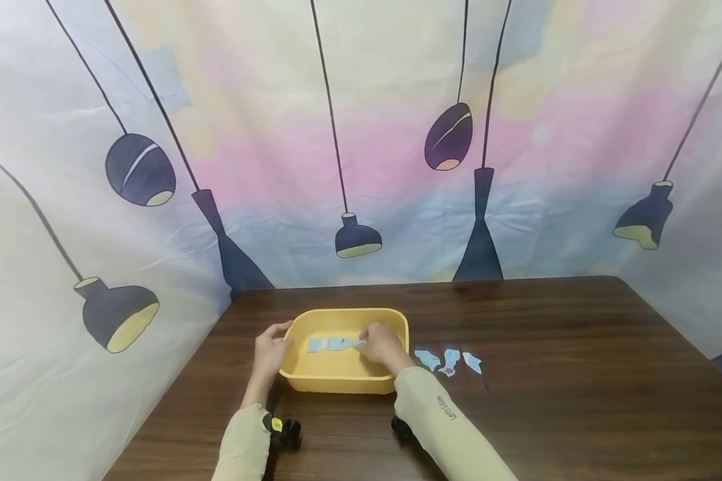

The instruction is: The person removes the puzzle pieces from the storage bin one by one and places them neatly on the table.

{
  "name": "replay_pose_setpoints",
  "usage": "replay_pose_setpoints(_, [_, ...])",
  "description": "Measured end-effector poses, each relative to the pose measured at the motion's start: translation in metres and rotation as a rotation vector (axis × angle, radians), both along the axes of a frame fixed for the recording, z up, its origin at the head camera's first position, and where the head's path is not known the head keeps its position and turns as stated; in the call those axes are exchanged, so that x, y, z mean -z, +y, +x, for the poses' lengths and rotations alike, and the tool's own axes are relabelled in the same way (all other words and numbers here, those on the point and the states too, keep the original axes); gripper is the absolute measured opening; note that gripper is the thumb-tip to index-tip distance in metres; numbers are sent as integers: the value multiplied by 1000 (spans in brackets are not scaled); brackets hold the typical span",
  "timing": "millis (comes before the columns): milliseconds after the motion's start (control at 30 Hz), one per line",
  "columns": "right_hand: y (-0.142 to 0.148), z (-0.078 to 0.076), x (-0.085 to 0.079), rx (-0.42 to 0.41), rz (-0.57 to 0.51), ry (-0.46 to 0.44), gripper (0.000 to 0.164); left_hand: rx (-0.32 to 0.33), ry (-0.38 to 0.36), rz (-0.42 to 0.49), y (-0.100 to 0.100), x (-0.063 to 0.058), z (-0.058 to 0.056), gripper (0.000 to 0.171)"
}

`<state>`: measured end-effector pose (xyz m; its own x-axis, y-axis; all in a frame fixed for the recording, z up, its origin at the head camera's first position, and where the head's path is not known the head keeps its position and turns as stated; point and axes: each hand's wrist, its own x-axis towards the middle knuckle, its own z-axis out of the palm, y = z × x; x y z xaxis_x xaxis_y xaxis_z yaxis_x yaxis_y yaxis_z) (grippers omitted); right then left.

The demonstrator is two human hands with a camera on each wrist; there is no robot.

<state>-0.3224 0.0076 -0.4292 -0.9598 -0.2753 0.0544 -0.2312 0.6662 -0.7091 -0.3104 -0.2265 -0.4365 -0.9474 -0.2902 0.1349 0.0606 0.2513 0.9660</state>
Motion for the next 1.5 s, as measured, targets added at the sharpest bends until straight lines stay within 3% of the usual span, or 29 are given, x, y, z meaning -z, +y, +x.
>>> replay_pose_setpoints(167, [7, 0, -2, -69, -144, 66, 17, -4, 2, -29, 5, 0, -1, 41])
replay_pose_setpoints(400, [31, 9, -14, -79, -270, 167, 21, 19, 18, -35, 12, -3, -6, 43])
replay_pose_setpoints(567, [55, 20, -19, -43, -266, 252, 19, 18, 31, -22, 11, -6, -7, 42])
replay_pose_setpoints(800, [100, 35, -21, 48, -251, 229, 20, 6, 7, -37, 5, -6, -5, 41])
replay_pose_setpoints(1033, [148, 41, -23, 158, -157, 281, 19, 20, 24, -32, 2, -7, -6, 41])
replay_pose_setpoints(1333, [202, 39, -12, 209, 6, 141, 28, 11, -1, -28, -1, -2, -7, 41])
replay_pose_setpoints(1500, [215, 43, -4, 184, 57, 41, 27, 21, -7, -17, -2, 3, -6, 41])
